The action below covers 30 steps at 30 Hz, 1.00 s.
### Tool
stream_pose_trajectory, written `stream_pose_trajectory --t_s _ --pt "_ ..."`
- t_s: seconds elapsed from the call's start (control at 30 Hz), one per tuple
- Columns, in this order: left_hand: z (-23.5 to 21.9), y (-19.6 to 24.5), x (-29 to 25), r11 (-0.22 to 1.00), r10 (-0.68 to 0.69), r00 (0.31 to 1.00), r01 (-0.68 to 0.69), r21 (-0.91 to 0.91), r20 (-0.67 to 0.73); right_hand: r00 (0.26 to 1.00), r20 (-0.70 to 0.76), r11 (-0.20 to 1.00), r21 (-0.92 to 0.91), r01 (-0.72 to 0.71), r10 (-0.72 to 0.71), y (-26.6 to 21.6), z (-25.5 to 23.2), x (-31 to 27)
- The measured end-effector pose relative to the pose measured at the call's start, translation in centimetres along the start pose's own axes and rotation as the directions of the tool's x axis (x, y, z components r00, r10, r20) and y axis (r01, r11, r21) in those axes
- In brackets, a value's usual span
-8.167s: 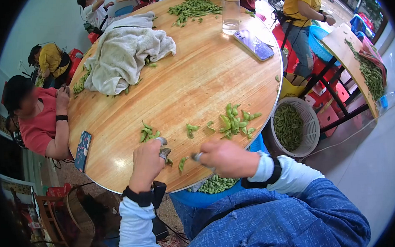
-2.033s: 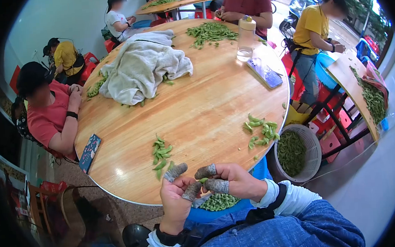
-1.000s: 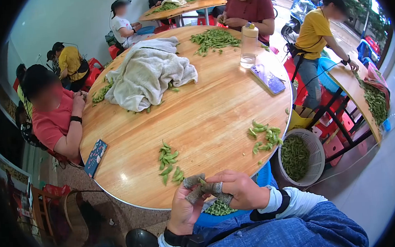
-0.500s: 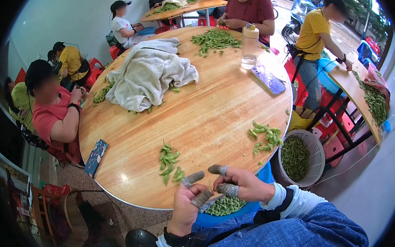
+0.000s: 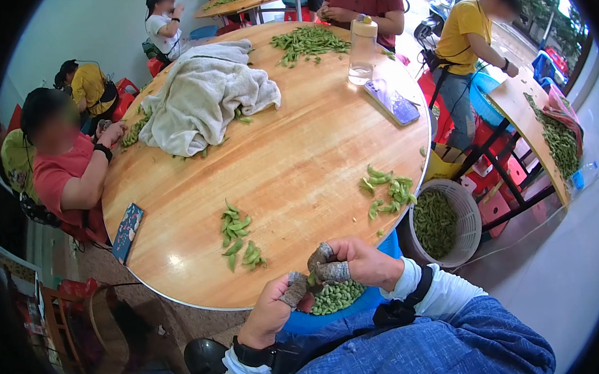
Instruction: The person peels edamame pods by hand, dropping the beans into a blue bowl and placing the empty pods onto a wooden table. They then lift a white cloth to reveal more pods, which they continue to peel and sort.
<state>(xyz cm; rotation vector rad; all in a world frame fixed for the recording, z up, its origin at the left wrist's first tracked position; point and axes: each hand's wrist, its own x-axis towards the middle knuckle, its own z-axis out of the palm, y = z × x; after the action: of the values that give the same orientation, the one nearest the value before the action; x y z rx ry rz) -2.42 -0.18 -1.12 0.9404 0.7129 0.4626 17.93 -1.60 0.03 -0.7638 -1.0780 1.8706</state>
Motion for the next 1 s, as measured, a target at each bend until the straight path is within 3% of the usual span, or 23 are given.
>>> stream_pose_trajectory --t_s 0.13,0.23,0.43,0.53,0.63,0.73,0.83,1.0 --pt "1.0 0.4 -0.3 0.989 -0.059 0.998 0.059 -0.136 0.002 1.000 0.003 1.000 0.026 0.017 -0.017 -0.3 0.2 -0.2" --pt "1.6 0.4 -0.1 0.938 -0.071 0.994 0.094 -0.334 0.081 0.998 0.049 0.999 0.015 0.039 -0.040 -0.8 -0.3 0.1" --pt "1.4 0.1 0.2 0.885 -0.015 0.983 0.098 -0.454 0.183 0.989 0.112 0.995 0.013 0.098 -0.099 -0.7 -0.6 0.0" --pt "1.1 -0.4 0.3 0.915 -0.025 0.976 0.110 -0.387 0.218 0.983 0.141 0.993 0.008 0.119 -0.118 -0.4 -0.7 0.1" --pt "2.2 0.2 0.0 0.950 0.038 0.996 -0.012 -0.312 0.076 0.997 0.037 0.996 -0.051 0.074 -0.072 -0.5 -0.2 -0.1" --pt "1.7 -0.8 0.3 0.898 0.199 0.966 -0.247 -0.364 -0.165 0.980 -0.170 0.979 -0.189 0.072 -0.105 -1.1 0.9 -0.4" --pt "2.6 -0.7 0.3 0.926 0.231 0.915 -0.311 -0.215 -0.332 0.987 -0.119 0.978 -0.188 0.087 -0.111 -0.7 1.0 -0.7" --pt "2.8 -1.3 0.4 0.939 0.335 0.852 -0.339 0.064 -0.402 0.995 -0.093 0.993 -0.115 0.027 -0.038 -0.5 1.5 -0.5"
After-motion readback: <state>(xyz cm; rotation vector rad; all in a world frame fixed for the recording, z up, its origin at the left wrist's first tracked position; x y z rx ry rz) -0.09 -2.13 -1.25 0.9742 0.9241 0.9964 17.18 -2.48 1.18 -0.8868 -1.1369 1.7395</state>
